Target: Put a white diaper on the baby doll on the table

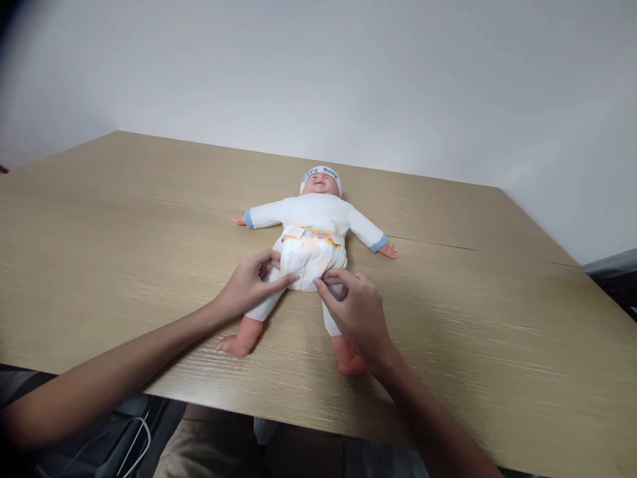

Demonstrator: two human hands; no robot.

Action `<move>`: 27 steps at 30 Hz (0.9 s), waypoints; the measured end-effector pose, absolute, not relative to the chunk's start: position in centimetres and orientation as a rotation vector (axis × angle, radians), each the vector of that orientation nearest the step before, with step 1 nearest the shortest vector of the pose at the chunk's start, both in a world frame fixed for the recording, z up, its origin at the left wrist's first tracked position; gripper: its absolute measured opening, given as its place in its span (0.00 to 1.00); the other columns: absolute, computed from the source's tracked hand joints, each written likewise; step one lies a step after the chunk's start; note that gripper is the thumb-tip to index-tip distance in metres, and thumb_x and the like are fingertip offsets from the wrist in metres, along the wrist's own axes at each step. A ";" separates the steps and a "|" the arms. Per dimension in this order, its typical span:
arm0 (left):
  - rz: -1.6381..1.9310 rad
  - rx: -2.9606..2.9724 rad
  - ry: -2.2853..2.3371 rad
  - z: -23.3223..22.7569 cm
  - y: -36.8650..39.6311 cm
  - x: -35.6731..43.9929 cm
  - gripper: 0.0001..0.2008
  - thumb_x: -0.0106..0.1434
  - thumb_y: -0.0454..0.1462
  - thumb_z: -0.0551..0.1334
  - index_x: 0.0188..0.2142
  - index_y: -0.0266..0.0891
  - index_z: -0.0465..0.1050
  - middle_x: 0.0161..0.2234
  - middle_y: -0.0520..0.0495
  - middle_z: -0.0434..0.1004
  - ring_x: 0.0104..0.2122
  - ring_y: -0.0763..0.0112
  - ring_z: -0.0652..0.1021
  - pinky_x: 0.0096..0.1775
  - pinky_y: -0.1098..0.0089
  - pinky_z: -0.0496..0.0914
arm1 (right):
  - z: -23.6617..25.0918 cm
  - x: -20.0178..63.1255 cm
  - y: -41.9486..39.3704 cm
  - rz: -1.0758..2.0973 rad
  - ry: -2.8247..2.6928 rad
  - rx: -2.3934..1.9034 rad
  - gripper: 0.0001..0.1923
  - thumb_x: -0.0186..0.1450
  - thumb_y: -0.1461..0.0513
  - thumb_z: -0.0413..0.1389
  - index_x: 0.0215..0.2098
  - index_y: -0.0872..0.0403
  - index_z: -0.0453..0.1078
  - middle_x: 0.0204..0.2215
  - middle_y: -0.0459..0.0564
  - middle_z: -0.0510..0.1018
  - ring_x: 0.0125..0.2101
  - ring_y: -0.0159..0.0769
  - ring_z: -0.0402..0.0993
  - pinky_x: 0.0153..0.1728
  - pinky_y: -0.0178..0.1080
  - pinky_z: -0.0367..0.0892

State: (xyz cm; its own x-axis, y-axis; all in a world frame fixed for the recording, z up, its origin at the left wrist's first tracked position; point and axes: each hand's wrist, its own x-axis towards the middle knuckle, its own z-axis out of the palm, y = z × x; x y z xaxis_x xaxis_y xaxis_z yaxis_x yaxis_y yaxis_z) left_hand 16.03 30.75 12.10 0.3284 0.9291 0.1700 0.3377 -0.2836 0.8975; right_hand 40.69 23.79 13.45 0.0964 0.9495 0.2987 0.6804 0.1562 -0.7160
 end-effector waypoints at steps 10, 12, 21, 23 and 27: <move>0.743 1.515 0.912 12.9 32.0 15.5 0.23 0.66 0.57 0.74 0.44 0.40 0.83 0.41 0.44 0.85 0.41 0.60 0.81 0.42 0.63 0.74 | 12.5 40.2 24.2 0.571 -1.518 -1.555 0.18 0.69 0.45 0.68 0.35 0.50 0.81 0.26 0.45 0.77 0.27 0.38 0.65 0.31 0.40 0.59; 0.711 1.414 0.866 12.9 32.3 15.2 0.22 0.65 0.56 0.75 0.44 0.40 0.83 0.41 0.44 0.85 0.40 0.62 0.81 0.41 0.64 0.74 | 12.4 40.3 24.2 0.603 -1.479 -1.557 0.19 0.69 0.44 0.69 0.34 0.51 0.81 0.24 0.42 0.74 0.25 0.35 0.61 0.28 0.40 0.56; 0.996 1.522 0.956 11.9 32.4 15.4 0.23 0.61 0.54 0.79 0.44 0.39 0.82 0.41 0.45 0.86 0.39 0.66 0.82 0.41 0.67 0.74 | 12.2 40.6 24.5 -0.152 -1.751 -1.307 0.10 0.76 0.56 0.67 0.38 0.52 0.81 0.32 0.47 0.85 0.33 0.41 0.73 0.40 0.43 0.67; 1.096 1.664 1.014 11.8 32.2 15.3 0.22 0.64 0.54 0.78 0.45 0.40 0.82 0.44 0.44 0.87 0.40 0.65 0.82 0.44 0.65 0.75 | 12.1 40.7 24.8 -0.243 -1.771 -1.240 0.08 0.77 0.58 0.67 0.39 0.51 0.79 0.33 0.47 0.86 0.33 0.40 0.74 0.42 0.43 0.68; 1.230 1.949 1.110 11.4 33.3 14.3 0.19 0.76 0.53 0.65 0.46 0.40 0.78 0.43 0.44 0.86 0.39 0.66 0.80 0.49 0.63 0.75 | 11.2 42.1 25.8 -0.306 -1.708 -1.220 0.09 0.78 0.59 0.61 0.38 0.49 0.73 0.32 0.46 0.82 0.33 0.41 0.74 0.45 0.44 0.70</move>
State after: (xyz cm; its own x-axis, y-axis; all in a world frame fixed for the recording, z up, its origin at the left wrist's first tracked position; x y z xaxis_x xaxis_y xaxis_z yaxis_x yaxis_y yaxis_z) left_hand 14.26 33.27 11.40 0.2303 0.8715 0.4329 0.3420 -0.4890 0.8024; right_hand 42.09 25.83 11.24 -0.0190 0.5824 0.8127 0.8284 0.4643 -0.3134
